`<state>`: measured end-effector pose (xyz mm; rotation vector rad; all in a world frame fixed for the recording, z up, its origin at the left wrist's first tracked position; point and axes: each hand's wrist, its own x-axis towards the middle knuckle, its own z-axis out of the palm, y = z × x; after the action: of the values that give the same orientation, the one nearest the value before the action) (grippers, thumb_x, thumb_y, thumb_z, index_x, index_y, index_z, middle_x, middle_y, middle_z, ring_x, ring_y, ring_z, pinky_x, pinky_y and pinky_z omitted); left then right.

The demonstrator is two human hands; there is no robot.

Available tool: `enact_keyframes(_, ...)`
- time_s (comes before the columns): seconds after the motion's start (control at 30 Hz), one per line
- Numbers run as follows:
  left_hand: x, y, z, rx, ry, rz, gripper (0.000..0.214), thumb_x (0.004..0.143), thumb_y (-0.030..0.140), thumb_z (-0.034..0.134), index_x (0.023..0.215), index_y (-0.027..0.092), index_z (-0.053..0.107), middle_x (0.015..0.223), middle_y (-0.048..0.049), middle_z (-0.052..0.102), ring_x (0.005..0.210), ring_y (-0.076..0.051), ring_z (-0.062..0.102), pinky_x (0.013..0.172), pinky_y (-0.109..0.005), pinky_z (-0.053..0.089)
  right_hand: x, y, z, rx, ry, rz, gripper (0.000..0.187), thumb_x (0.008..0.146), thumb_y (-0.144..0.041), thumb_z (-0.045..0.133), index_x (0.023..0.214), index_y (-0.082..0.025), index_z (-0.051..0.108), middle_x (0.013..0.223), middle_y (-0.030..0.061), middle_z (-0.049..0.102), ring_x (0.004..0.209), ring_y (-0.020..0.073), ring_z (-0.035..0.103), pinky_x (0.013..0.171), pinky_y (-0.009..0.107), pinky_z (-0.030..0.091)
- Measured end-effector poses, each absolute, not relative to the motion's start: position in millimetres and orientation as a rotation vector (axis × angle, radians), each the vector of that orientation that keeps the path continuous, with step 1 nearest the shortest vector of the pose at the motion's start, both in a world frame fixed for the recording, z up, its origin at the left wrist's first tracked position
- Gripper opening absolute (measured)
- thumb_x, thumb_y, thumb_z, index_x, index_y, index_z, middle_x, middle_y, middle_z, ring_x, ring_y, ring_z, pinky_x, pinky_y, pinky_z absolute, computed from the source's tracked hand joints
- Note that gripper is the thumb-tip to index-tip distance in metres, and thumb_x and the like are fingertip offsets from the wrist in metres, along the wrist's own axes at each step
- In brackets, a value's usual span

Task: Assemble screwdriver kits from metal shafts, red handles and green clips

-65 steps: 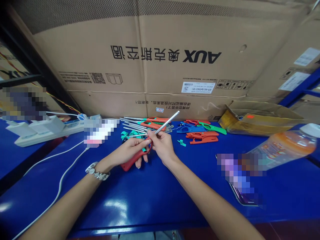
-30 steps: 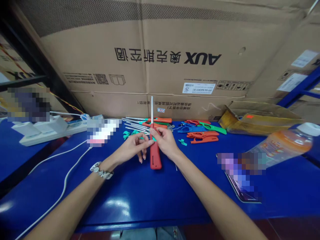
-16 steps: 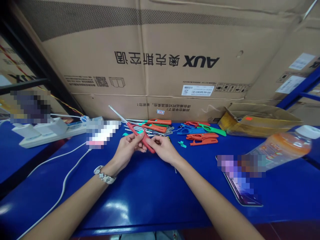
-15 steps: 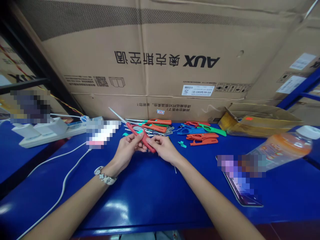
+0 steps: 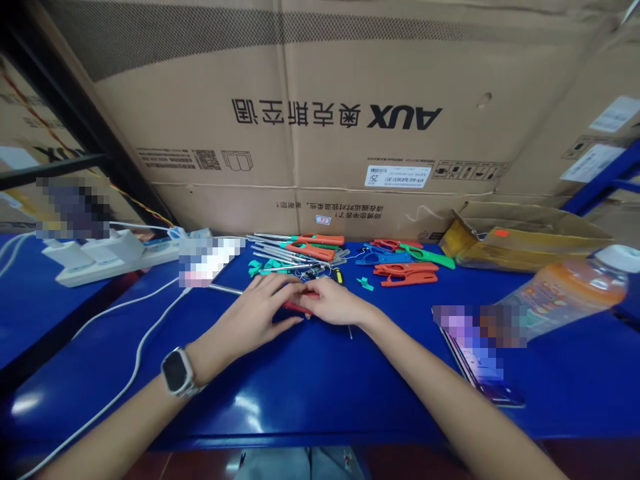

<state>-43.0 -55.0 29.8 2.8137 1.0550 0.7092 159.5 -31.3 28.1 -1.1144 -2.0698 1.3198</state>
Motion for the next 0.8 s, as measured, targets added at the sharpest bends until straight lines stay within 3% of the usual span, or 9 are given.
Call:
enact_keyframes(0.23,-35.1,-47.7,25.6,2.568,1.069,0.610,0.025,0.091,0.034,0.064,0.111,0.020,0.059,0.104,-0.0061,0.067,0.092,-0.023,0.064,0.079,-0.033,0.049,162.6,-38.0,26.3,-1.124,-2.138,1.088,0.027,0.090,-0.042,0.057,0.084,-0.017,0.068,0.070,-0.0007,0.060,0.067,0.0147,0.052,0.065,0.026,0.040)
enact_keyframes(0.37,-38.5,-47.2,23.6,2.484,1.129,0.641,0.021,0.092,0.038,0.062,0.103,0.020,0.063,0.092,-0.0032,0.067,0.080,-0.019,0.062,0.071,-0.031,0.047,179.6,-42.2,26.8,-1.359,-1.908,0.828,0.024,0.080,-0.027,0.062,0.103,-0.020,0.061,0.073,-0.0034,0.055,0.065,0.0136,0.049,0.064,0.026,0.039)
enact_keyframes(0.5,-36.1,-39.9,13.5,2.486,1.216,0.637,0.022,0.090,0.039,0.064,0.099,0.018,0.065,0.090,-0.0053,0.066,0.080,-0.021,0.061,0.072,-0.032,0.046,193.1,-47.1,22.1,-1.813,-1.824,0.421,0.010,0.080,-0.030,0.060,0.085,-0.022,0.056,0.065,-0.0010,0.054,0.059,0.0161,0.049,0.058,0.028,0.033)
enact_keyframes(0.57,-34.1,-36.5,6.9,2.501,1.233,0.644,0.020,0.090,0.037,0.064,0.096,0.017,0.065,0.090,-0.0059,0.064,0.081,-0.021,0.060,0.072,-0.033,0.046,193.7,-48.6,18.9,-1.987,-1.882,0.289,0.020,0.082,-0.041,0.061,0.080,-0.022,0.056,0.068,0.0046,0.059,0.060,0.0197,0.054,0.057,0.030,0.032)
enact_keyframes(0.67,-32.6,-33.8,-1.7,2.503,1.222,0.701,0.019,0.090,0.036,0.063,0.096,0.018,0.066,0.092,-0.0062,0.061,0.084,-0.022,0.059,0.075,-0.034,0.047,190.9,-47.9,15.4,-2.062,-1.948,0.241,0.020,0.082,-0.040,0.061,0.077,-0.021,0.058,0.074,0.0112,0.064,0.066,0.0244,0.061,0.057,0.032,0.035)
enact_keyframes(0.8,-33.8,-32.6,-8.2,2.469,1.242,0.775,0.021,0.088,0.036,0.067,0.098,0.017,0.069,0.092,-0.0065,0.060,0.086,-0.022,0.058,0.076,-0.035,0.049,189.9,-42.6,14.2,-1.990,-1.890,0.301,0.019,0.079,-0.033,0.063,0.066,-0.023,0.053,0.066,0.0085,0.063,0.065,0.0227,0.061,0.057,0.032,0.037)
